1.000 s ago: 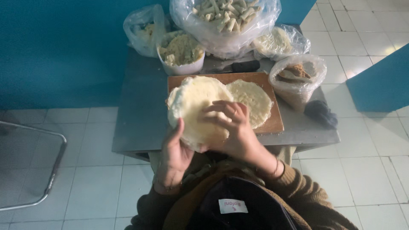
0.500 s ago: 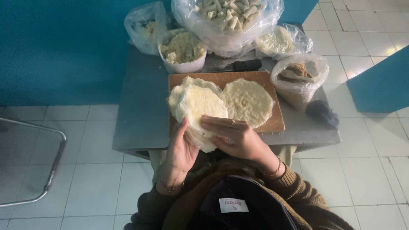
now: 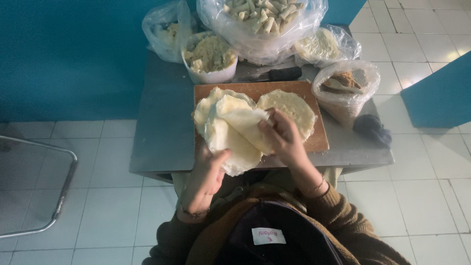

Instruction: The person sits with a board on their lap, arranges triangular dough wrappers on the board, spoons brown filling from a plastic-lined container onto each wrapper, and folds the wrappers over the filling into filled pastries, setting finished ones aside. At the end they handle large round dough discs on the board.

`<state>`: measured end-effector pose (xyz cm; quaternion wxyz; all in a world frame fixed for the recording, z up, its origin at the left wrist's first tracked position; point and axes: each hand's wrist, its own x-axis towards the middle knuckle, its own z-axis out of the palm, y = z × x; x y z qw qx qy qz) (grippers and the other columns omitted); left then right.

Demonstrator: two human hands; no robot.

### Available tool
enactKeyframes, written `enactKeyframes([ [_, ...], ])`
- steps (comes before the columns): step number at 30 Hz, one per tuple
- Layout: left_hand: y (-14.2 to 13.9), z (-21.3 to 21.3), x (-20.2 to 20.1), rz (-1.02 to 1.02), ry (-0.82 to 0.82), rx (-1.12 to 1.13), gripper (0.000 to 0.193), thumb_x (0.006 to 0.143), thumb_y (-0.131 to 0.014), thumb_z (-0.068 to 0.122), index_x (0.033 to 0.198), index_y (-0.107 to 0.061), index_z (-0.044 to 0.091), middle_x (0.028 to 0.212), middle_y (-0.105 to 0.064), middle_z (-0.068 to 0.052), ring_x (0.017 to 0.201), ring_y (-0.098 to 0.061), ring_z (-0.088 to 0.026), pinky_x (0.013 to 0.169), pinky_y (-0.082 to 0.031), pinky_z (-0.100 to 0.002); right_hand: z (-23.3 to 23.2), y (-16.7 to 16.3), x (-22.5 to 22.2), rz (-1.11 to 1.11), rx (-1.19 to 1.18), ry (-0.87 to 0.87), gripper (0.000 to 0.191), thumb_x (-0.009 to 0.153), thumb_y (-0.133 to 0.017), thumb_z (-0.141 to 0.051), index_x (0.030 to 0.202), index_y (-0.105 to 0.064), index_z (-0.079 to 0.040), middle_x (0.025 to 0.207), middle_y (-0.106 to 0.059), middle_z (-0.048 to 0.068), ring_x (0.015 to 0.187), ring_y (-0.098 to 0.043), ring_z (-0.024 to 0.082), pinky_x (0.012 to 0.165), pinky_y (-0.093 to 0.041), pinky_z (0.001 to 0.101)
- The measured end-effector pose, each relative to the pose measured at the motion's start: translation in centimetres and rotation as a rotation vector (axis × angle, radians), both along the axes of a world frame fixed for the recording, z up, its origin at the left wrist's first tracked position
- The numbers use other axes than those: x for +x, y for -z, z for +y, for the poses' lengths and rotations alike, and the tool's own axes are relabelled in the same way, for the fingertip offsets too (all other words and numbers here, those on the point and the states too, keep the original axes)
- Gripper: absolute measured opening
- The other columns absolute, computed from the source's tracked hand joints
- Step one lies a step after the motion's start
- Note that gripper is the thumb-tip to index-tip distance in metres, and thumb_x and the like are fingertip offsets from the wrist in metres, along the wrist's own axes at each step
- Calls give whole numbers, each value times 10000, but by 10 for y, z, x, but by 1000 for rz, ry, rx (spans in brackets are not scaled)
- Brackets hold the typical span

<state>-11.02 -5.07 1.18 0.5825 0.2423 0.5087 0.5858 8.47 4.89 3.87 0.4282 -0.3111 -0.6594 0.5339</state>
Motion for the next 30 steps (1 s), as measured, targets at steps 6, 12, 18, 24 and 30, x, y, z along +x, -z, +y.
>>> enactKeyframes([
  [6,3,-6,-47,-281,78,183,543,780,-652,10,1303,-549,-92,1026,-641,-154,734,-658,-163,574,-545,-265,40,-46,15,329,-346,-14,268,976,-581,-123,1196,-622,24,1032,-715,69,912,-696,126,796,-565,261],
  [12,-36,-50,-101,-243,-128,284,680,747,-632,9,1409,-480,-16,1253,-648,-165,1056,-725,-256,744,-617,-361,67,-97,52,466,-11,94,227,1082,-587,-53,1276,-629,57,1145,-698,84,1031,-683,158,929,-573,287],
  [18,-73,-68,-109,-367,-314,626,796,822,-525,-118,1588,-369,31,1593,-470,-187,1502,-473,-373,1152,-439,-507,64,-95,19,-737,881,247,285,1014,-638,-67,1296,-650,-28,1230,-728,132,968,-724,230,791,-610,308],
  [24,-67,-40,-81,-369,-257,681,778,811,-553,-80,1559,-376,39,1533,-503,-203,1464,-484,-398,1147,-426,-544,33,-54,-1,-388,582,-247,447,1046,-598,-253,1468,-620,-106,1458,-702,136,1300,-723,244,1079,-548,404],
  [30,-56,40,-29,-587,103,416,585,828,-642,11,1389,-489,-52,1288,-611,-180,1155,-649,-325,935,-613,-503,54,-44,22,604,-653,-674,905,847,-624,-561,1516,-351,-17,1481,-525,225,1320,-614,338,1043,-553,514],
])
